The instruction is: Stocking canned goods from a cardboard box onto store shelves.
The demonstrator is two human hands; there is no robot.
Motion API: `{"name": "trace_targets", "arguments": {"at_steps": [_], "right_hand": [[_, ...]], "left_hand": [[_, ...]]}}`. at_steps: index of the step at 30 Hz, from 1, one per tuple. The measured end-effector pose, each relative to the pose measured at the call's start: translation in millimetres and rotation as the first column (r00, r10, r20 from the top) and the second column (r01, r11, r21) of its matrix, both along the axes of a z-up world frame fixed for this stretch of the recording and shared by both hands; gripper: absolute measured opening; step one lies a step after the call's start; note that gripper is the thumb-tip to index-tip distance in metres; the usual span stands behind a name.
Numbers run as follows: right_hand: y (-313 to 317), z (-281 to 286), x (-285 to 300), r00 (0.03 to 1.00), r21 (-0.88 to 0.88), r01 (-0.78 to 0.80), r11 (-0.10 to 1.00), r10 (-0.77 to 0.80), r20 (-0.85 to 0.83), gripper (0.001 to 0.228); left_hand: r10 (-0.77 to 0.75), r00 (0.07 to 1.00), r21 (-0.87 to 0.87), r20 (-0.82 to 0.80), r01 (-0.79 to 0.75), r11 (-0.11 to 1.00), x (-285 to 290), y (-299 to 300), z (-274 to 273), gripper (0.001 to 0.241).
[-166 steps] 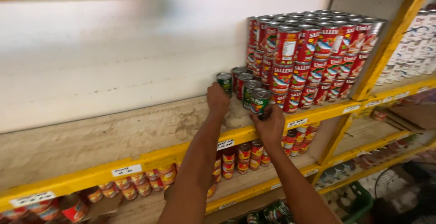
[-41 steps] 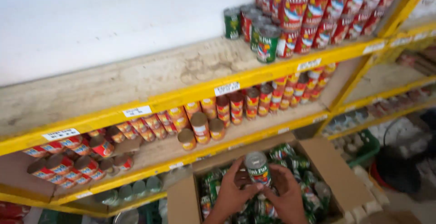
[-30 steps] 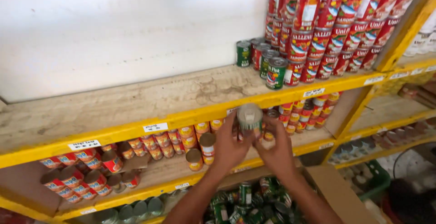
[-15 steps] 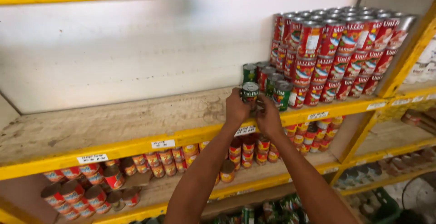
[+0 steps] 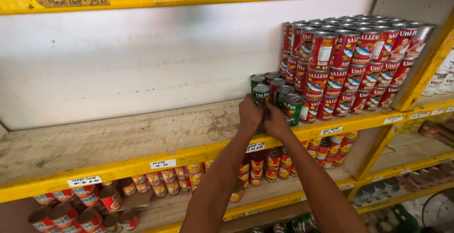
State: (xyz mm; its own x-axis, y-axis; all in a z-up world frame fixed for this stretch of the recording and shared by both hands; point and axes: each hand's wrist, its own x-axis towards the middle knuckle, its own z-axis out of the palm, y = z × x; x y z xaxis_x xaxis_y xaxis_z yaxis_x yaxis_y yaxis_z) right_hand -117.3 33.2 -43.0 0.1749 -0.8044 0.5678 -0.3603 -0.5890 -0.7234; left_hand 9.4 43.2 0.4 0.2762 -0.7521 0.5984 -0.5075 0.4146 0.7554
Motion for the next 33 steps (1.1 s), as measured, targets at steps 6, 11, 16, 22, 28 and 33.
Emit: {"name": "trace_targets", "arguments": {"at_steps": [6, 11, 16, 22, 28, 33], "right_hand": [[4.7, 9.9, 3.3, 0.983, 0.000, 0.121, 0.993, -0.120, -0.140, 0.068], [-5.5, 12.8, 1.4, 0.988, -0.002, 0.059, 0.998, -0.058, -0.144, 0.068], [-12.1, 12.1, 0.9, 0.985, 0.005, 0.083, 0.997, -0.081, -0.155, 0.068], [-15.4, 3.6, -2.4, 0.994, -0.045, 0.023, 0.999, -0.027, -0.106, 0.070], [41.5, 28.8, 10.1, 0.974, -0.028, 0.182, 0.983, -0.184, -0.133, 0.068], [102.5, 31.0, 15.4, 0.903, -0.301, 0.301, 0.905, -0.372, -0.216, 0.055]], "left_hand": [[-0.029, 1.000, -0.014, 0.002, 0.029, 0.999, 0.5, -11.3, -4.2, 0.029], [-0.067, 0.997, -0.038, 0.038, 0.068, 0.997, 1.3, -20.7, -7.5, 0.027], [-0.091, 0.991, -0.018, 0.099, 0.093, 0.995, 1.2, -23.3, -7.9, 0.022], [-0.109, 0.993, -0.007, 0.055, 0.110, 0.994, 1.0, -17.4, -7.2, 0.024], [-0.079, 0.994, -0.044, 0.079, 0.083, 0.996, 4.6, 10.8, -6.0, 0.031], [0.061, 0.925, -0.082, 0.376, -0.032, 0.996, 6.2, 73.7, 15.5, 0.035]]}}
